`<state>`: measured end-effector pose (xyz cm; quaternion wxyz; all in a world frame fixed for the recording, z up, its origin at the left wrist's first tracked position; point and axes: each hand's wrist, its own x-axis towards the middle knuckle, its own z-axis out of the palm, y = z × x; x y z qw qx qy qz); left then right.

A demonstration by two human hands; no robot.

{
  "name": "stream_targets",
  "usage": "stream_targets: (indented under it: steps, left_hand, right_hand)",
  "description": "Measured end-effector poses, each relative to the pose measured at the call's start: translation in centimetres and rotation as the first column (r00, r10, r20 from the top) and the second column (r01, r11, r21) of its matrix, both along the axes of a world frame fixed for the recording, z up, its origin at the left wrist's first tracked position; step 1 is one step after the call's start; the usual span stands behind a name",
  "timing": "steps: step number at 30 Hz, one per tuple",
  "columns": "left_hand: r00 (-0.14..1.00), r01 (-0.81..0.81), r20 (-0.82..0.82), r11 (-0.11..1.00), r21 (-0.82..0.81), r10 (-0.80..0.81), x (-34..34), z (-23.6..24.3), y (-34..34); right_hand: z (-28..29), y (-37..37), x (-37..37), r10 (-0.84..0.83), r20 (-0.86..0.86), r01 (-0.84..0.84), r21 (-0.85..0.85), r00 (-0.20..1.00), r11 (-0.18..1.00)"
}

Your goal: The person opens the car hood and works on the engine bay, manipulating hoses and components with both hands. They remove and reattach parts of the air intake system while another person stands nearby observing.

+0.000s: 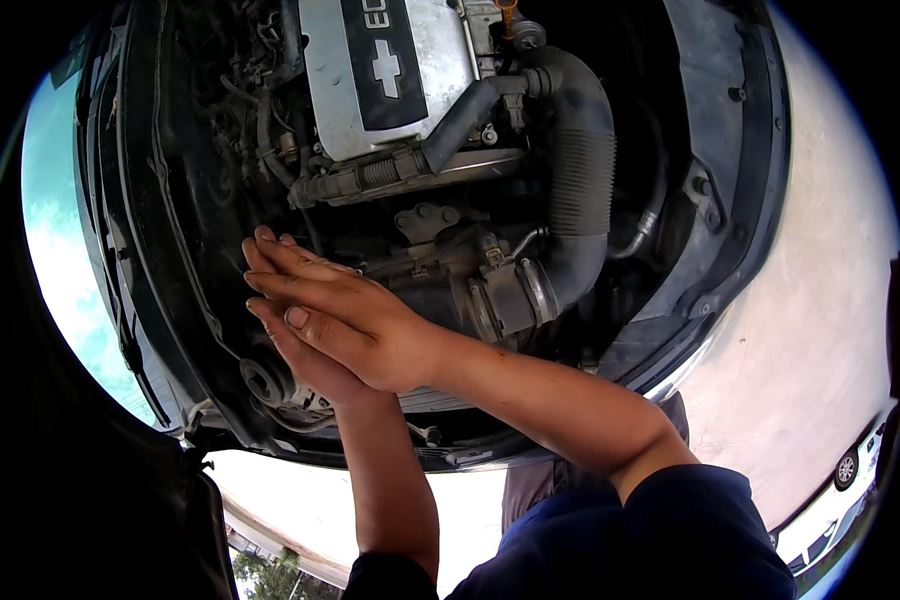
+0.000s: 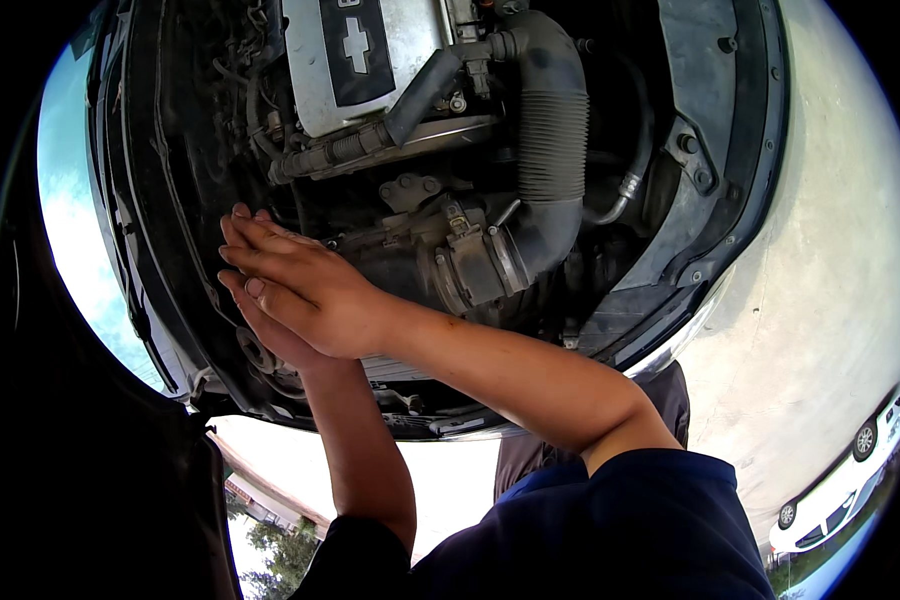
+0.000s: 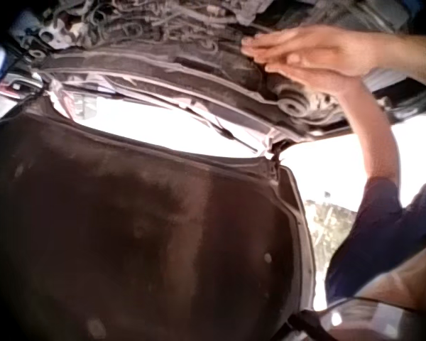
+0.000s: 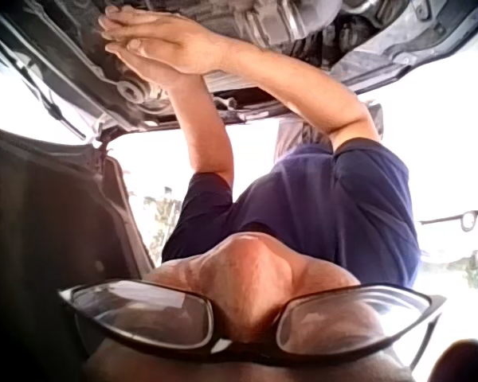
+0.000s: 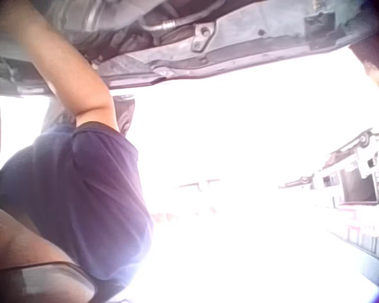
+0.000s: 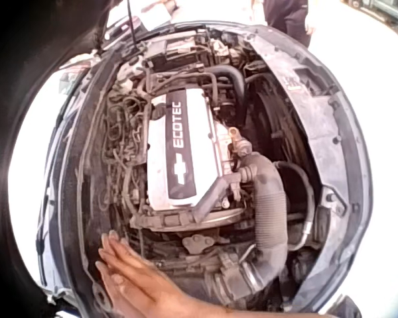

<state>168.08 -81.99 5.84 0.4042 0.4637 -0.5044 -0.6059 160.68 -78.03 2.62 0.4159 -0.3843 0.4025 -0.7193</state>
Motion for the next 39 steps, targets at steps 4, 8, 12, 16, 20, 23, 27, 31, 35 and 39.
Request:
stream_targets:
  steps: [4,8,12,16,20,23,27,31,35,39]
  left_hand:
    - [0.997,-0.020,0.079,0.997,-0.074,0.025,-0.7,-0.8,-0.6]
    - [0.995,-0.100,-0.011,0.995,0.011,0.100,-0.8,0.5,-1.3]
    - [0.904,0.058,0.412,0.920,-0.388,0.116,3.6,-2.1,-0.7]
    - [0.538,0.319,0.795,0.806,-0.498,0.279,6.5,-4.1,1.3]
    - [0.481,0.295,0.824,0.829,-0.474,0.300,6.5,-4.1,1.9]
    - [0.454,0.323,0.842,0.827,-0.460,0.290,7.3,-4.5,1.9]
    - [0.422,0.334,0.819,0.774,-0.538,0.388,7.8,-5.2,2.1]
    - [0.415,0.302,0.818,0.787,-0.537,0.399,7.8,-5.8,2.1]
    - [0.398,0.290,0.805,0.773,-0.564,0.439,8.2,-6.0,2.6]
    - [0.408,0.278,0.787,0.758,-0.590,0.463,8.0,-6.2,2.6]
  right_hand:
    - [0.1,0.5,-0.2,0.006,0.005,-0.006,-0.022,1.000,1.000]
    - [1.3,0.2,-4.0,0.229,-0.244,-0.201,0.134,0.942,0.970]
    - [2.1,-0.6,-5.6,0.288,-0.613,-0.144,0.275,0.736,0.951]
    - [1.5,-0.1,-3.3,0.087,-0.671,0.063,0.196,0.736,0.979]
    - [1.4,0.2,-2.0,0.006,-0.624,0.142,0.188,0.782,0.972]
    - [3.4,0.1,-6.1,0.177,-0.622,-0.048,0.218,0.762,0.975]
    - [6.8,1.6,-12.1,0.056,-0.679,-0.082,-0.007,0.732,0.997]
    - [6.9,5.1,-15.8,0.245,-0.734,-0.179,0.169,0.633,0.969]
    - [5.8,6.6,-14.8,0.433,-0.720,-0.243,0.359,0.542,0.901]
    - [4.1,6.0,-14.4,0.470,-0.756,-0.306,0.362,0.455,0.880]
